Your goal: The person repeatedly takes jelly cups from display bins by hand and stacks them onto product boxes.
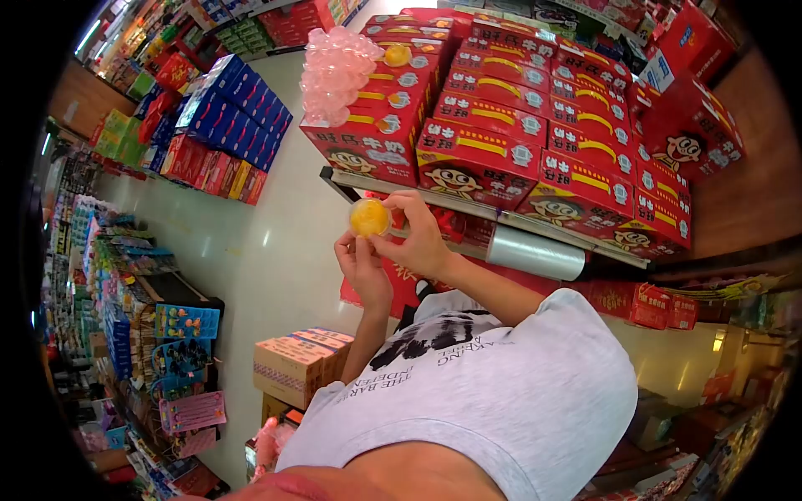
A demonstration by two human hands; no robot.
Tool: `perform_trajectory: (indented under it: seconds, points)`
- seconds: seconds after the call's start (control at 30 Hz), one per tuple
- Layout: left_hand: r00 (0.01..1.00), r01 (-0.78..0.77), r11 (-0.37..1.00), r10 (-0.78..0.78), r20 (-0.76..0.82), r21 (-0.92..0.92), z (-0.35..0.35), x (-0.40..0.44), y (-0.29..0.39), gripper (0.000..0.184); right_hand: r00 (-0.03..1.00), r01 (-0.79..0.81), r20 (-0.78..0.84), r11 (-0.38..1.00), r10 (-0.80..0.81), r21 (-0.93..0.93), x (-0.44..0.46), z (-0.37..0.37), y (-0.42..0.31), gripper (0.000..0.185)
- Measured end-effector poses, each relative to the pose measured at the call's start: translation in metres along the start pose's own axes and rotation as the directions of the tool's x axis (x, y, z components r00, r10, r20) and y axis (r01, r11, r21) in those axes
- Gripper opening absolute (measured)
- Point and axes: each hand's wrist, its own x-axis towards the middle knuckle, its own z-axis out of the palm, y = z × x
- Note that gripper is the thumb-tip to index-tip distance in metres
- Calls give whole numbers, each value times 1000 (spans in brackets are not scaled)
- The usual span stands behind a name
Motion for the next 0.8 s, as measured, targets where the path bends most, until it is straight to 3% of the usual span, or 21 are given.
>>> perform_trajectory:
  seconds: [0.07,0.23,0.3,0.43,0.5,0.57,0.67,0.8]
  points:
    - [996,-66,995,62,60,74,-9,21,-5,20,1000,-5,-3,1000,5,-12,13,12,8,54]
    - [994,-7,994,-4,106,109,-1,57,-3,21,997,-26,-74,997,31,71,42,26,20,55]
    - [990,4,993,-21,138,121,3,71,-4,22,987,114,-94,985,-127,-127,54,22,24,55]
    - [957,104,967,-160,240,233,17,100,-3,27,981,-44,-191,999,45,10,77,16,48,51]
    - [945,200,974,-221,241,111,33,114,-7,31,981,-38,-191,998,28,-47,91,4,54,51]
    - [953,201,971,-224,204,127,40,127,-18,33,977,-49,-210,992,25,-114,105,-2,64,51]
    - [948,25,921,-146,283,389,54,152,-29,36,970,-47,-243,995,24,-91,128,-9,89,51]
    - [950,-73,816,-118,289,573,72,185,-51,45,972,-94,-225,987,62,-131,163,-18,113,51]
